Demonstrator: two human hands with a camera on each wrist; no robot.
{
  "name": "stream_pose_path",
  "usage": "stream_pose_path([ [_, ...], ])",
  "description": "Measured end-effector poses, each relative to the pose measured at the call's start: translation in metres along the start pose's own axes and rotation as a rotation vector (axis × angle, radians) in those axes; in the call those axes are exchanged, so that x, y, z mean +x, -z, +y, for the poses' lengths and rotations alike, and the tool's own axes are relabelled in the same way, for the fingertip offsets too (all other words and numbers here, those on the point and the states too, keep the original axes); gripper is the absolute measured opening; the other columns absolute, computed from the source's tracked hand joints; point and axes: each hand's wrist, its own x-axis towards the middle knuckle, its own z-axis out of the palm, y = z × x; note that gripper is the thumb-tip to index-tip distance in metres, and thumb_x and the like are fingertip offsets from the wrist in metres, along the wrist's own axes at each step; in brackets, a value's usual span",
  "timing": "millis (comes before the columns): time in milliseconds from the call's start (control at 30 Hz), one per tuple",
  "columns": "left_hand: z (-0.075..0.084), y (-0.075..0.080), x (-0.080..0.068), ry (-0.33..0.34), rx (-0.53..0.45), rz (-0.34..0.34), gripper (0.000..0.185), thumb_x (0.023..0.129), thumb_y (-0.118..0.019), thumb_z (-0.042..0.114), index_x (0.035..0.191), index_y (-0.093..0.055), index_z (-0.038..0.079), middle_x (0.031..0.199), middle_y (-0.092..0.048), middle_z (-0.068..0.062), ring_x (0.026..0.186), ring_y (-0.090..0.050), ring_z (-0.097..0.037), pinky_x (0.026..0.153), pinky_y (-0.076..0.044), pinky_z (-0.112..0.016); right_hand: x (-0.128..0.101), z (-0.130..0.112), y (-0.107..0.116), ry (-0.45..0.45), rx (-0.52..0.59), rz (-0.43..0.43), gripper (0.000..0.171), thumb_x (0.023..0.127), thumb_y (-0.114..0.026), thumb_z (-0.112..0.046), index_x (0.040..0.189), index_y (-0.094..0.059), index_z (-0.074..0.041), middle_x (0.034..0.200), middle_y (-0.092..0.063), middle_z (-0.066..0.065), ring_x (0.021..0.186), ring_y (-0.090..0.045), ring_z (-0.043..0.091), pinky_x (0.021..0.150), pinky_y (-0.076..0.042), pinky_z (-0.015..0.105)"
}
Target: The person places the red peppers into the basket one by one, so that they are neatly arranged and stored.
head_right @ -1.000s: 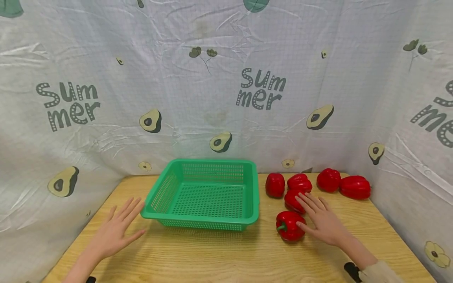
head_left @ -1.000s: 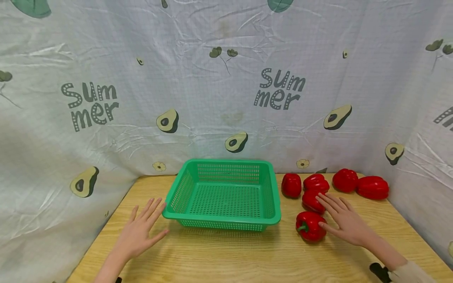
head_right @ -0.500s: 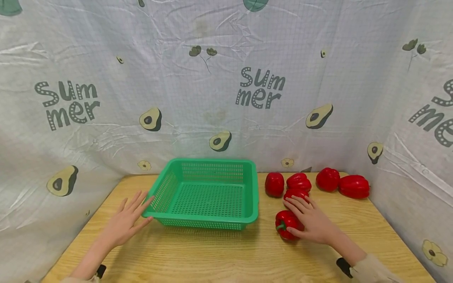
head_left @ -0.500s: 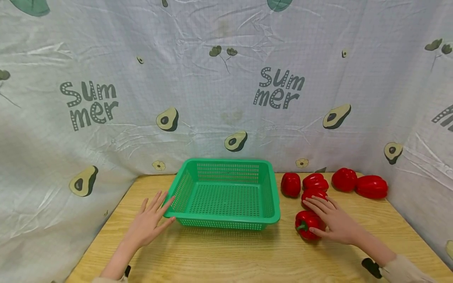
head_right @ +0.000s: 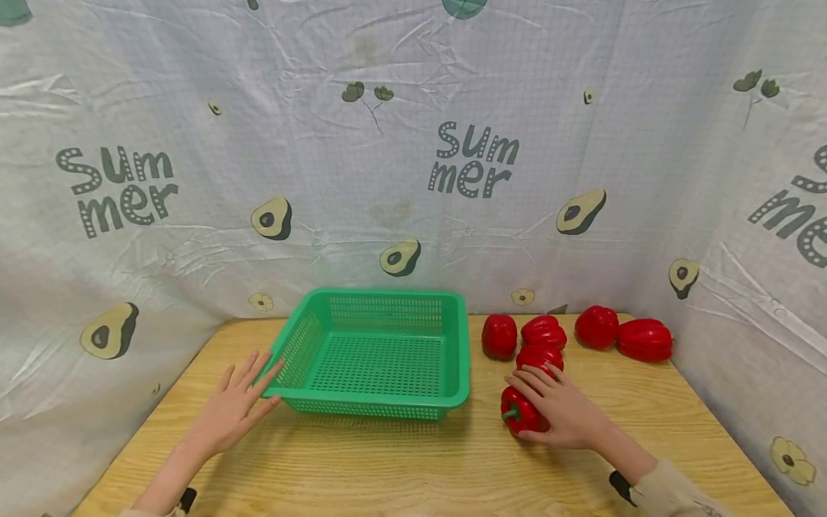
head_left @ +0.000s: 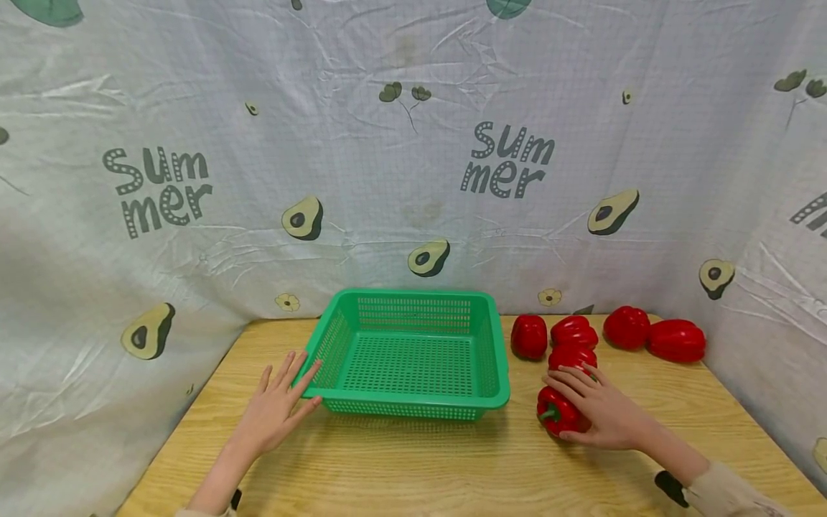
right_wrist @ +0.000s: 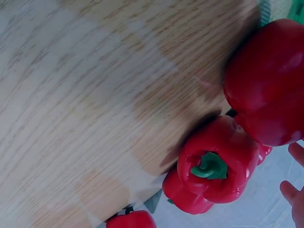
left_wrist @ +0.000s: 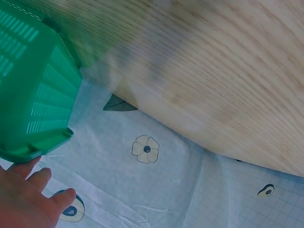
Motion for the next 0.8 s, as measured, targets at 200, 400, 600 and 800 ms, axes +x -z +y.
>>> stream_pose_path([
  [200,0.0002,-0.0009,-0.0022,0.013,-0.021,-0.005,0.060,0.089,-0.045,0.045,0.140,-0.032,0.018,0.146,-0.025,-0.015,0.136,-0.019,-0.034,0.105,-0.015,-0.057,-0.0002,0.0016,-0.0060,0.044,-0.021,-0.005,0.089,0.061,-0.071,-0.059,0.133,-0.042,-0.016,0.129,-0.050,0.006,0.120,-0.038,0.024,0.092,-0.028,0.052],
  [400,0.0014,-0.0002,-0.0021,0.022,-0.039,-0.012,0.061,0.089,-0.047,0.044,0.141,-0.031,0.017,0.147,-0.024,-0.014,0.136,-0.019,-0.034,0.105,-0.015,-0.057,-0.0007,0.0034,-0.0091,0.060,-0.024,0.009,0.091,0.057,-0.073,-0.059,0.131,-0.045,-0.016,0.127,-0.051,0.006,0.119,-0.038,0.025,0.091,-0.030,0.052],
  [600,0.0020,-0.0010,-0.0010,0.024,-0.046,-0.018,0.061,0.088,-0.047,0.044,0.140,-0.031,0.016,0.147,-0.024,-0.015,0.136,-0.019,-0.035,0.105,-0.015,-0.057,-0.0022,0.0048,-0.0101,0.057,-0.020,-0.010,0.089,0.056,-0.075,-0.057,0.129,-0.046,-0.016,0.125,-0.051,0.005,0.118,-0.038,0.024,0.091,-0.031,0.052],
  [800,0.0015,-0.0010,0.0000,0.020,-0.041,-0.018,0.061,0.088,-0.047,0.044,0.140,-0.032,0.015,0.147,-0.025,-0.015,0.136,-0.018,-0.034,0.105,-0.015,-0.058,-0.0033,0.0052,-0.0102,0.065,-0.020,-0.012,0.087,0.056,-0.075,-0.055,0.128,-0.046,-0.016,0.124,-0.052,0.004,0.117,-0.038,0.023,0.091,-0.032,0.051],
])
